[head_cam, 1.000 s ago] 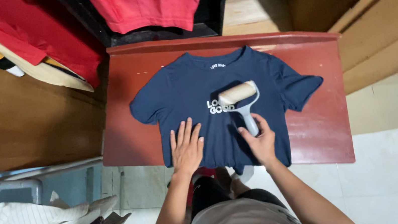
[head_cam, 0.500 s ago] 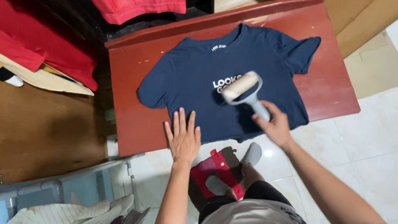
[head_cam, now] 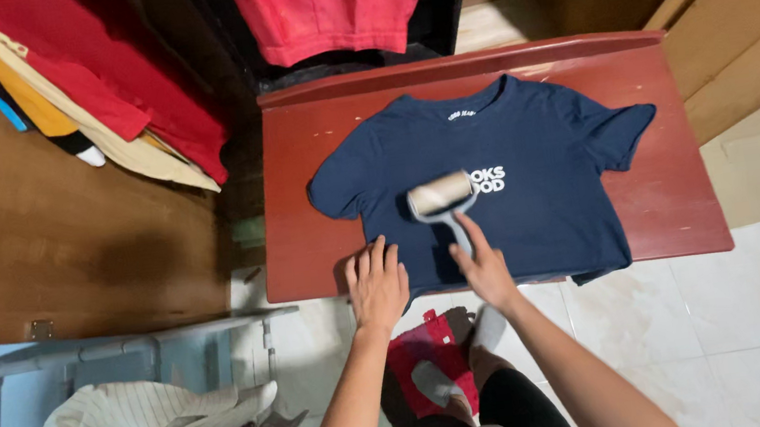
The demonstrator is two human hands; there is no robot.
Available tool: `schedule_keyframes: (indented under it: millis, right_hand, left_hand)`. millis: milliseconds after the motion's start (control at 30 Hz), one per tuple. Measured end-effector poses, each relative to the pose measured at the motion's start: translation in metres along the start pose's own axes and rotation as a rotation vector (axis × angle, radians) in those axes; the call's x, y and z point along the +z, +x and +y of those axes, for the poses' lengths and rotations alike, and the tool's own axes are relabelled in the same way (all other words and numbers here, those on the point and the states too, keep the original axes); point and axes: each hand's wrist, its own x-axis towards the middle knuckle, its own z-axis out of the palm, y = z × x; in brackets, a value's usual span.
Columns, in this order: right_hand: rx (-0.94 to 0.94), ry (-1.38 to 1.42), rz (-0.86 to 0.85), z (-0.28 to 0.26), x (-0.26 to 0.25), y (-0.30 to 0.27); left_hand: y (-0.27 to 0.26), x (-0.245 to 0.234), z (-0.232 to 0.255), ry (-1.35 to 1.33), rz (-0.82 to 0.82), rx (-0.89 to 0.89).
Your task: The person uses a lint roller to roll over three t-shirts laid on a small table. They roll a red and beige patterned shirt, then a navy blue shirt, and finally a black shirt. After rolling each shirt, the person places it on a hanger and hangs it in a wooden wardrobe.
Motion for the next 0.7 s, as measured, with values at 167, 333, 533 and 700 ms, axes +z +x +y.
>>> schedule_keyframes:
  millis: [167, 333, 533, 700]
  right_hand:
    - [0.067, -0.124, -0.047, -0.03, 0.001, 0.055]
    - [0.069, -0.24, -0.046, -0.047, -0.006, 0.048]
    - [0.071, -0.338, -0.044, -0.06, -0.005, 0.054]
    - [0.022, -0.37, -0.088, -0.073, 0.003, 0.122]
  left_hand:
    - [0.036, -0.002, 0.006, 0.015, -0.031, -0.064]
    - [0.096, 0.012, -0.001, 0.002, 0.085, -0.002]
    - [0.175, 0.04, -0.033, -0.045, -0.036, -0.062]
    - [0.204, 0.045, -0.068, -0.024, -0.141, -0.067]
